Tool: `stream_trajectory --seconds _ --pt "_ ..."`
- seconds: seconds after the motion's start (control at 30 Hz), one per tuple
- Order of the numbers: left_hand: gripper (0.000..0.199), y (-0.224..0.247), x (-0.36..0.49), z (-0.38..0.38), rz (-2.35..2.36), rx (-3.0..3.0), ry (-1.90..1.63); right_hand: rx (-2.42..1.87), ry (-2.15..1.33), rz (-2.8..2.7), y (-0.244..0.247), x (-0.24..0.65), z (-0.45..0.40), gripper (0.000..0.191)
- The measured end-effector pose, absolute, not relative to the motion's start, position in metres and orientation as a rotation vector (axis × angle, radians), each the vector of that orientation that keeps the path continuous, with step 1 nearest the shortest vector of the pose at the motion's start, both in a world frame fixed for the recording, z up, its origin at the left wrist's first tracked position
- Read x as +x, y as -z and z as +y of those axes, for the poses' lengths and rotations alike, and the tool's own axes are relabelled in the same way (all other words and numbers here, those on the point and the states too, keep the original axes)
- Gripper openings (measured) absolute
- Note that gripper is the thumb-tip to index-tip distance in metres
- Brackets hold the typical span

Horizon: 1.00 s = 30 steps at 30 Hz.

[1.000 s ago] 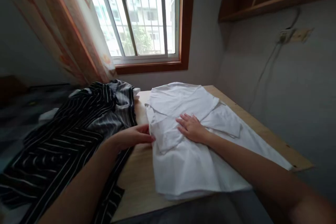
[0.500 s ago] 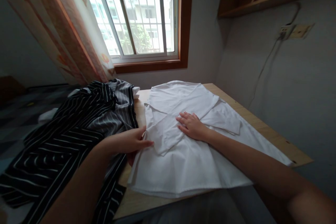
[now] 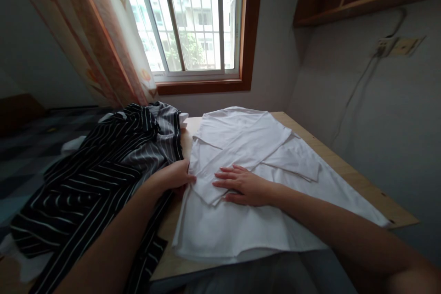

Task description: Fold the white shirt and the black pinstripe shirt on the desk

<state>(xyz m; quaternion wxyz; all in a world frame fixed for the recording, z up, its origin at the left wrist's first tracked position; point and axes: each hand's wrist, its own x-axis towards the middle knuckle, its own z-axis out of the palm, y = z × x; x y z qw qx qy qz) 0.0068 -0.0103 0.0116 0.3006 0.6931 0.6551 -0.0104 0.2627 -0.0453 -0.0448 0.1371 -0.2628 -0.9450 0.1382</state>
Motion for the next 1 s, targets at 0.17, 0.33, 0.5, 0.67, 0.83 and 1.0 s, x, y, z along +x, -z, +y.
stream_trajectory --seconds 0.17,0.33,0.5,0.67,0.83,1.0 --pt "0.015 -0.017 0.012 -0.018 1.773 1.915 0.059 -0.764 -0.397 -2.726 0.047 0.263 -0.045 0.052" --pt "0.013 -0.021 0.021 -0.027 1.822 2.065 0.021 -0.765 -0.374 -2.722 0.049 0.263 -0.044 0.052" --pt "0.016 -0.009 0.025 -0.025 1.803 2.374 -0.05 -0.764 -0.355 -2.721 0.05 0.263 -0.044 0.052" --pt "0.013 0.004 0.028 -0.019 1.751 2.306 -0.138 -0.763 -0.343 -2.719 0.049 0.263 -0.045 0.051" --pt "0.02 0.01 0.028 -0.013 1.619 2.091 -0.24 -0.766 -0.343 -2.729 0.048 0.263 -0.045 0.051" --pt "0.019 0.016 0.026 -0.009 1.503 2.185 -0.257 -0.766 -0.339 -2.73 0.049 0.263 -0.045 0.052"
